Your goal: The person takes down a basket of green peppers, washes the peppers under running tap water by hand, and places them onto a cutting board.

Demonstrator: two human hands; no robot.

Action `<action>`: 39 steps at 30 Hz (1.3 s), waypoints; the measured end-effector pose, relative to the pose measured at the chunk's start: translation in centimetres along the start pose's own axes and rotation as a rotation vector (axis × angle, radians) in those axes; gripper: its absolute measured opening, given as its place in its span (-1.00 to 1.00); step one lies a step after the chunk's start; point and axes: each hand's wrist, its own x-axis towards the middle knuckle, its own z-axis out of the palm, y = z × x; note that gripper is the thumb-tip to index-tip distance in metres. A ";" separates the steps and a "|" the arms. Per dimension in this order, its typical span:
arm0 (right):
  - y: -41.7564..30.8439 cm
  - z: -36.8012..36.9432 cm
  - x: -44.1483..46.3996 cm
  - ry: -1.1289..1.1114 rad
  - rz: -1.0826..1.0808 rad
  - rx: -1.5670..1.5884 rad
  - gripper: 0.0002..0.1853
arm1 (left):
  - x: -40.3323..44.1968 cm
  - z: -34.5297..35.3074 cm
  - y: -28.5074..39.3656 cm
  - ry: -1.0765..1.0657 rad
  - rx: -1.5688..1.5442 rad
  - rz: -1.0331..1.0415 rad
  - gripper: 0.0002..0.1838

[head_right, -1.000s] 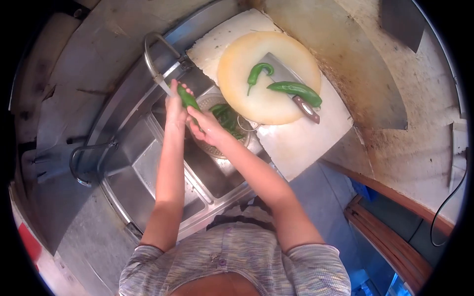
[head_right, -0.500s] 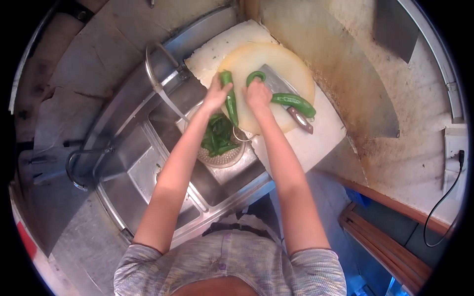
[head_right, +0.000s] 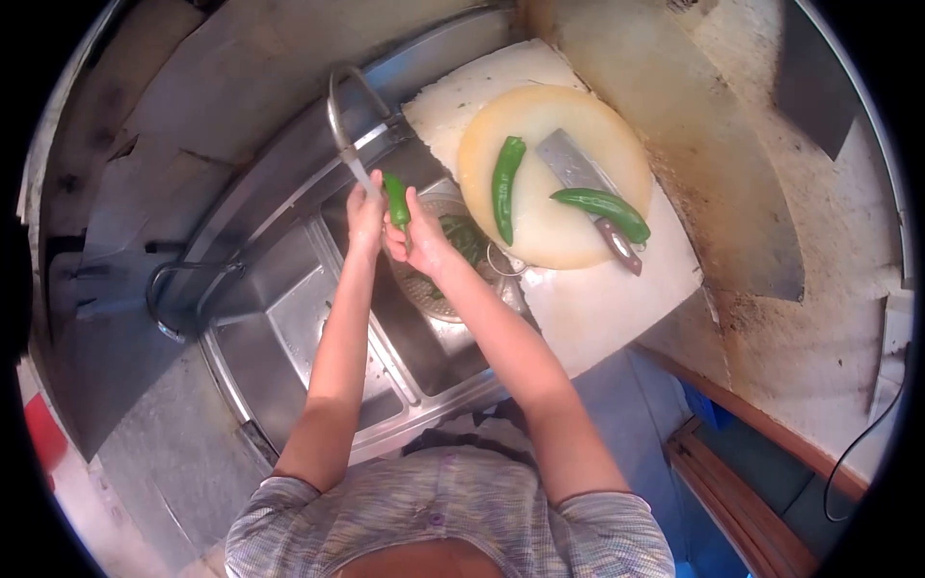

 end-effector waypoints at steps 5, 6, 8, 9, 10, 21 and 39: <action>0.3 1.8 2.2 0.258 -0.039 -0.489 -0.46 | -1.4 -2.6 1.3 0.158 0.509 0.393 -0.72; 0.0 2.1 2.7 0.249 -0.080 -0.596 -0.47 | -2.0 -2.6 1.9 0.130 0.536 0.321 -0.73; -0.4 2.4 3.8 0.235 -0.156 -0.807 -0.47 | -3.2 -2.3 2.7 0.088 0.569 0.347 -0.72; -0.5 2.5 4.7 0.234 -0.301 -0.975 -0.50 | -3.5 -2.2 2.8 0.066 0.586 0.361 -0.70; -0.7 2.6 5.4 0.262 -0.411 -1.212 -0.52 | -3.1 -2.5 2.0 0.005 0.600 0.359 -0.70; 0.3 0.0 1.5 0.322 -0.424 -0.850 -0.68 | -0.1 1.1 -0.1 0.002 -0.079 0.098 -0.71; -0.9 2.6 2.1 0.219 -0.252 -0.599 -0.59 | 1.4 1.9 1.4 0.055 -0.098 0.070 -0.61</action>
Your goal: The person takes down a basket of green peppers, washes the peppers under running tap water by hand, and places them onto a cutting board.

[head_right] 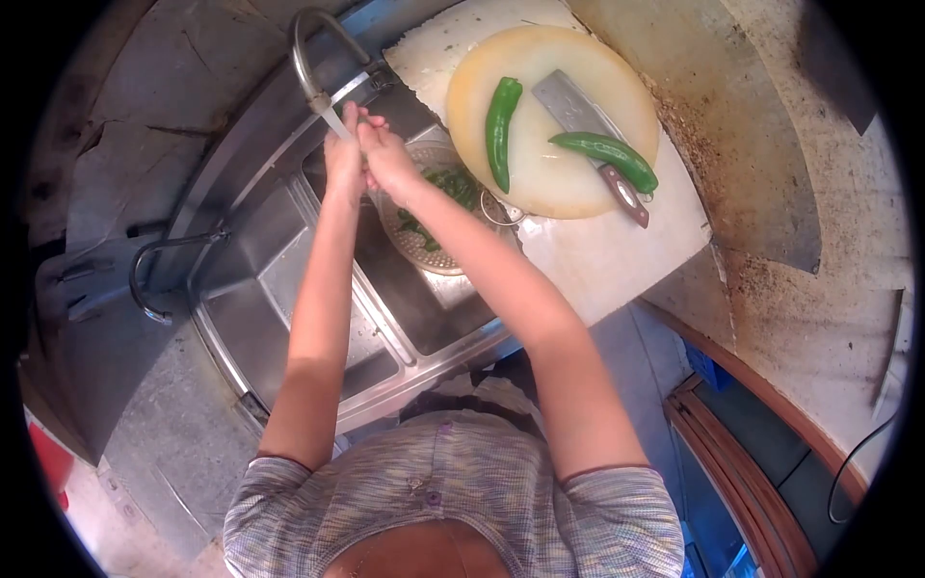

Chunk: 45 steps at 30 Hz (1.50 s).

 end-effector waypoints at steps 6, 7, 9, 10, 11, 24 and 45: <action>-0.6 -0.9 -2.1 -0.072 -0.082 -0.208 -0.49 | 0.2 -0.5 -0.2 -0.042 -0.153 -0.240 -0.54; -0.8 -1.5 -2.3 -0.089 -0.061 -0.197 -0.49 | -0.1 -0.2 0.3 -0.059 -0.079 -0.286 -0.53; -1.9 -3.3 -2.6 0.029 0.004 -0.104 -0.49 | 0.2 -0.2 -0.2 -0.287 0.351 -0.114 -0.50; -2.6 -4.7 -2.9 0.053 -0.020 -0.137 -0.51 | 0.2 0.0 -0.4 -0.404 0.360 -0.016 -0.52; -3.4 -6.0 -3.4 0.075 -0.046 -0.169 -0.52 | 0.0 0.4 -0.3 -0.519 0.368 0.083 -0.55; -2.0 -17.4 -12.1 0.713 -0.475 -1.313 -0.53 | 0.6 -8.2 -30.6 -0.442 0.949 -0.282 -0.48; 4.4 -0.3 1.9 0.086 0.327 0.051 -0.88 | -12.8 -5.7 -4.9 -0.165 0.750 0.167 -0.61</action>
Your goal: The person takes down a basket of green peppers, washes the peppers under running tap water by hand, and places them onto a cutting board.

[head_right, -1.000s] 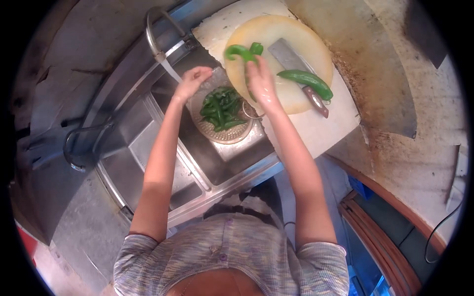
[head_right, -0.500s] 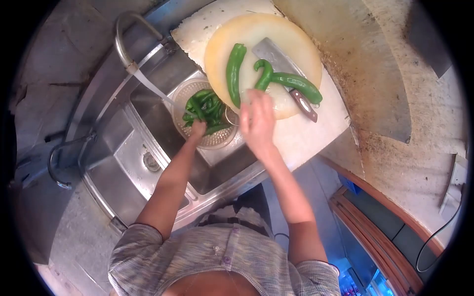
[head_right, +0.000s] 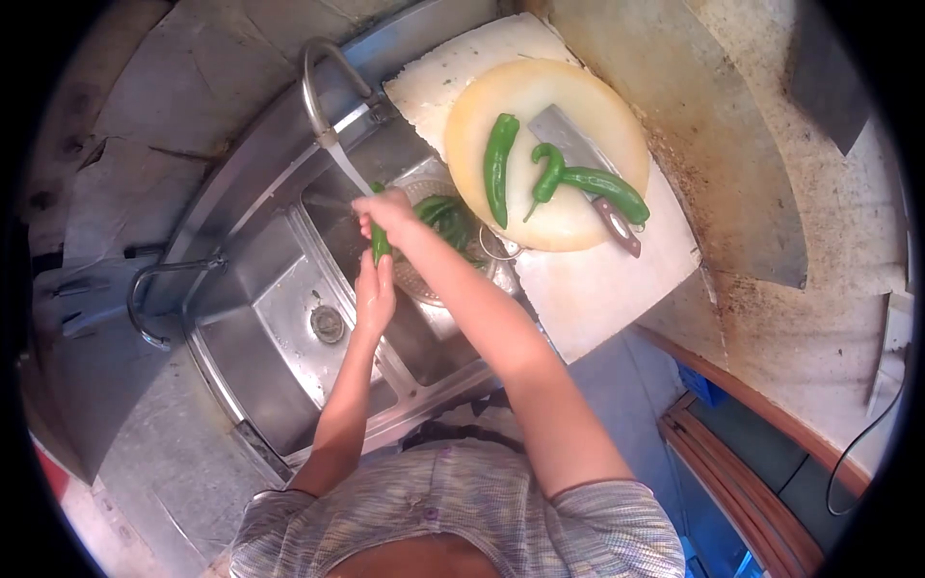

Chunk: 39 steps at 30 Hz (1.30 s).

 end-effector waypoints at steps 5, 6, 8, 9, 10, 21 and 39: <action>-2.4 -0.2 1.3 -0.085 0.052 0.419 -0.76 | -0.8 0.0 0.2 -0.109 -0.846 -0.242 -0.52; -2.6 0.0 0.8 -0.088 0.027 0.488 -0.75 | -0.4 0.2 0.3 -0.127 -0.983 -0.293 -0.49; -1.9 0.6 -0.3 -0.115 -0.061 0.406 -0.65 | 1.3 0.4 0.7 -0.079 -1.009 -0.433 -0.43; -1.5 1.6 -2.1 -0.096 -0.138 0.270 -0.63 | 2.6 0.6 0.5 0.015 -0.975 -0.455 -0.42; -1.2 2.3 -3.1 -0.077 -0.214 0.134 -0.61 | 3.9 0.9 0.2 0.110 -0.939 -0.477 -0.41; -2.3 -10.4 -11.0 0.559 -1.161 -1.016 -0.59 | 12.2 3.3 3.1 0.020 -0.401 -0.027 -0.57; -9.2 -22.1 -21.1 1.000 -0.900 -1.087 -0.68 | 12.7 2.7 0.7 -0.088 -0.389 -0.005 -0.66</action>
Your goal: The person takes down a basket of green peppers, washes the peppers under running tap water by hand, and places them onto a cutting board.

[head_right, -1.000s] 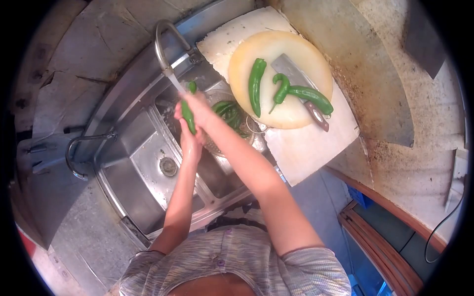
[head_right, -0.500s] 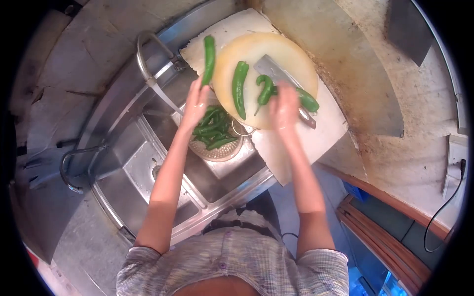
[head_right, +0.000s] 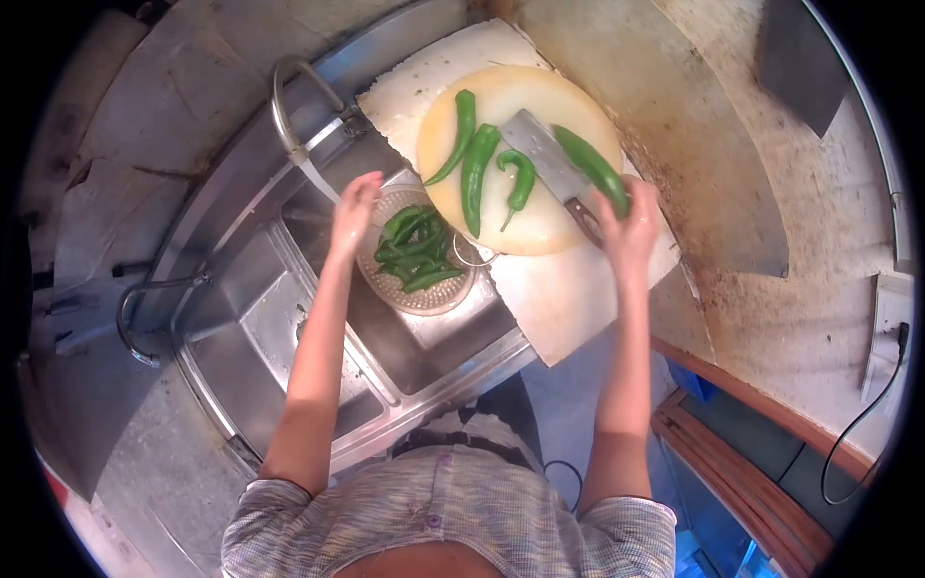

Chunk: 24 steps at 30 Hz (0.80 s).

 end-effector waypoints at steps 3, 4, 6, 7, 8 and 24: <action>-4.7 3.7 -1.6 -0.167 0.204 0.499 -0.59 | -0.4 -1.5 0.9 0.010 -0.141 -0.170 -0.61; -6.2 5.5 -2.2 -0.222 0.234 0.608 -0.56 | -0.7 -2.2 1.5 0.019 -0.165 -0.202 -0.59; -8.6 9.7 -3.9 -0.297 0.184 0.766 -0.50 | -1.5 -2.2 2.7 -0.137 -0.332 -0.176 -0.55; -9.8 11.5 -4.5 -0.311 0.103 0.816 -0.48 | -1.8 -2.0 3.5 -0.215 -0.411 -0.158 -0.53; -11.2 12.5 -5.0 -0.439 0.199 0.954 -0.47 | -2.5 -1.6 4.5 -0.247 -0.495 -0.136 -0.54; -15.2 15.3 -7.3 -0.808 0.602 1.281 -0.56 | -2.3 -2.3 6.7 0.066 -0.346 -0.123 -0.68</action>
